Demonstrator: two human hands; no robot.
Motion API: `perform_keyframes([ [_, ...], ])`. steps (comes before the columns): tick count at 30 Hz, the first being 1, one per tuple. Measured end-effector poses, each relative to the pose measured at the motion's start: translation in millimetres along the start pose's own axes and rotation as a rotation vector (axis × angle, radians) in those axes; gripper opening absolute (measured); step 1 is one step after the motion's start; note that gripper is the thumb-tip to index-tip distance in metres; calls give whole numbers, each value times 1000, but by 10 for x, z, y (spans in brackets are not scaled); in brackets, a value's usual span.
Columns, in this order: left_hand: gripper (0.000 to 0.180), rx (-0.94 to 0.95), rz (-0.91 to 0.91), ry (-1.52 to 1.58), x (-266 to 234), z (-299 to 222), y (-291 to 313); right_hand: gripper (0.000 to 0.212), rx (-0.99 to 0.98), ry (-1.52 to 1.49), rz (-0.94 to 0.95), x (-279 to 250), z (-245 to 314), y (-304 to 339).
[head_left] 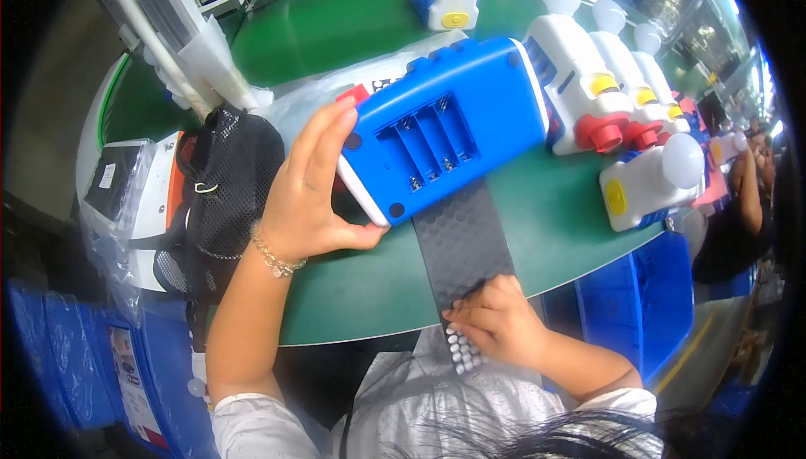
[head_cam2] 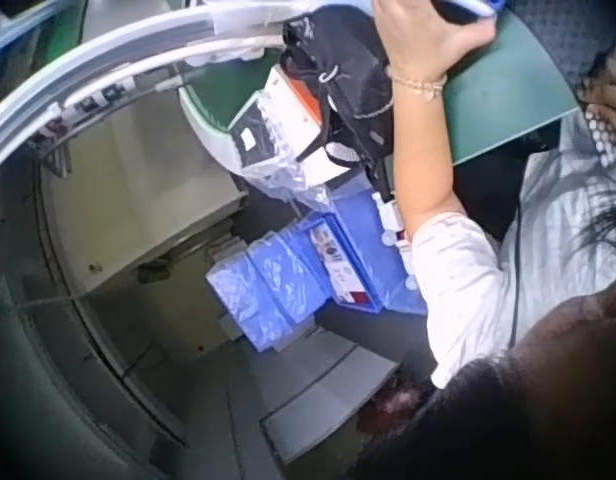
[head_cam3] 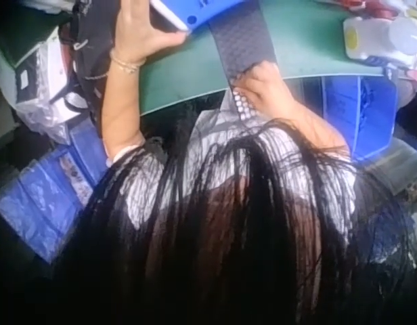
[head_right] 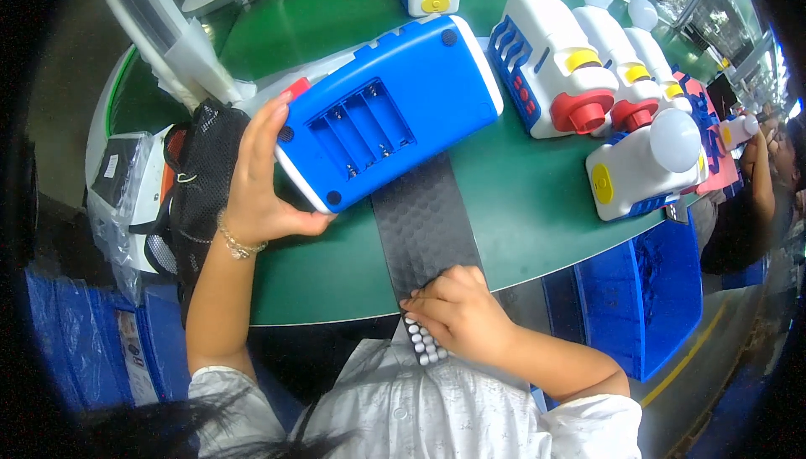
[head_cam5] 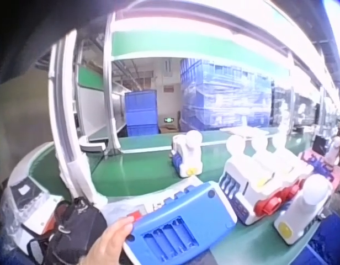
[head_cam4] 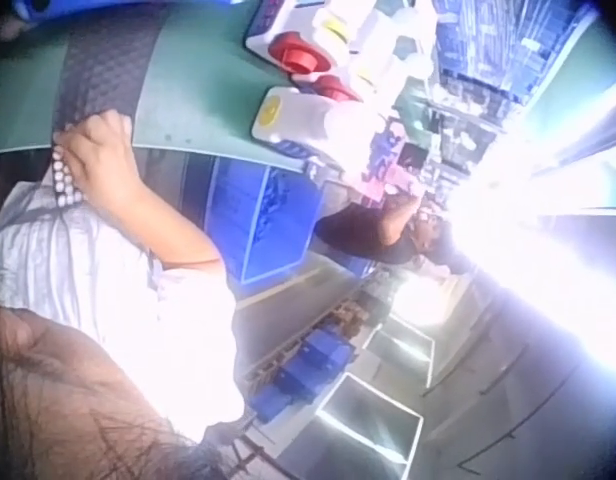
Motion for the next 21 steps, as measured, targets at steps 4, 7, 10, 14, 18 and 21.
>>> perform_keyframes([
  [4, 104, -16, -13, 48, -13, 8, -37, 20, -5, 39, 44, 1, 22, -37],
  [7, 104, -7, 11, -10, -7, 8, -21, 19, -21, -28, 34, 3, -2, -35],
  [10, 104, -13, 8, 0, -32, 25, -46, 16, -49, -45, 29, -16, 10, -57],
  [14, 105, -20, 24, 1, -17, 25, -48, 12, -26, -154, 74, -81, -32, -112],
  [18, 104, -50, 60, -3, 3, 49, 12, 8, 319, -550, -161, -550, -376, -265],
  [21, 104, -32, 46, -8, -27, 25, 0, 12, 73, -475, -482, -1157, -428, -495],
])
Point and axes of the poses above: each hand's wrist, its own y-axis away from the middle knuckle, its own x-axis out of the palm, z = x × y, the point moved 9 cm from there along -y, towards the middle knuckle, and after that the axes turned 10 degrees about -y, right-handed, at the moved point
